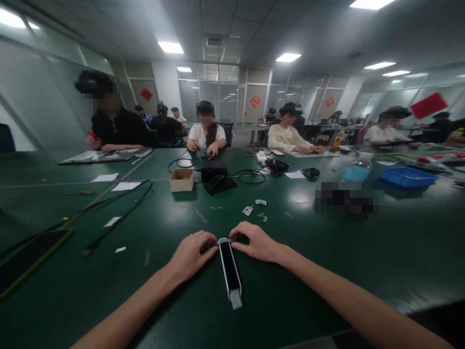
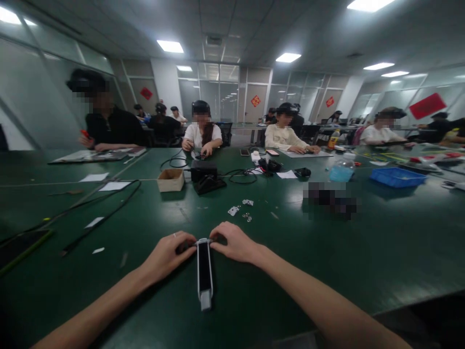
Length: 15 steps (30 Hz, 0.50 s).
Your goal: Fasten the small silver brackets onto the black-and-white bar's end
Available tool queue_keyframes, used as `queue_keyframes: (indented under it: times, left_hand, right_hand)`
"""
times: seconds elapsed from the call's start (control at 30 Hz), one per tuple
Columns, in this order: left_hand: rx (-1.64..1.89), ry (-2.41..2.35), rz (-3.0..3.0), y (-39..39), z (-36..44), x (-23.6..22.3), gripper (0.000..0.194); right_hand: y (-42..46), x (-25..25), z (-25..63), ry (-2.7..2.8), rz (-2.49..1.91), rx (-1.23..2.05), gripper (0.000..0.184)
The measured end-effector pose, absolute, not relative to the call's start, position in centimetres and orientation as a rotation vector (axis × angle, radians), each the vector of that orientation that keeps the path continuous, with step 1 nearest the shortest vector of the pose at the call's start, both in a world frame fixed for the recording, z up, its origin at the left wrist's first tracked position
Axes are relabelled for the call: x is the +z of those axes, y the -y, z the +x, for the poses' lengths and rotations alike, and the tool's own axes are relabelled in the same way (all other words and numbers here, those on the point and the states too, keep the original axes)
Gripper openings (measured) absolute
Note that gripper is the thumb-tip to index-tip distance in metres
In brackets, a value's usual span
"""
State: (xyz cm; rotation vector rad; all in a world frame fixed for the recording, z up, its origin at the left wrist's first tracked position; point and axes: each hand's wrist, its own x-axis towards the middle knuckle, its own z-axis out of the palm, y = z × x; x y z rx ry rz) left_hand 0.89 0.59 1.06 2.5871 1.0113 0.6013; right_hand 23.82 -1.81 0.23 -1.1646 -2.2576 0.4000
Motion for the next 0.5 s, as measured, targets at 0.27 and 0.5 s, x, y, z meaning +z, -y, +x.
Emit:
queue_keyframes:
  times: [0.27, 0.5]
  left_hand:
    - [0.581, -1.033, 2.58, -0.61, 0.95, 0.84, 0.018]
    - [0.565, -1.049, 2.568, -0.69, 0.83, 0.6, 0.017]
  right_hand:
    - [1.82, 0.01, 23.91, 2.268, -1.17, 0.412, 0.011]
    - [1.77, -0.1, 24.18, 2.287, -1.159, 0.408, 0.015]
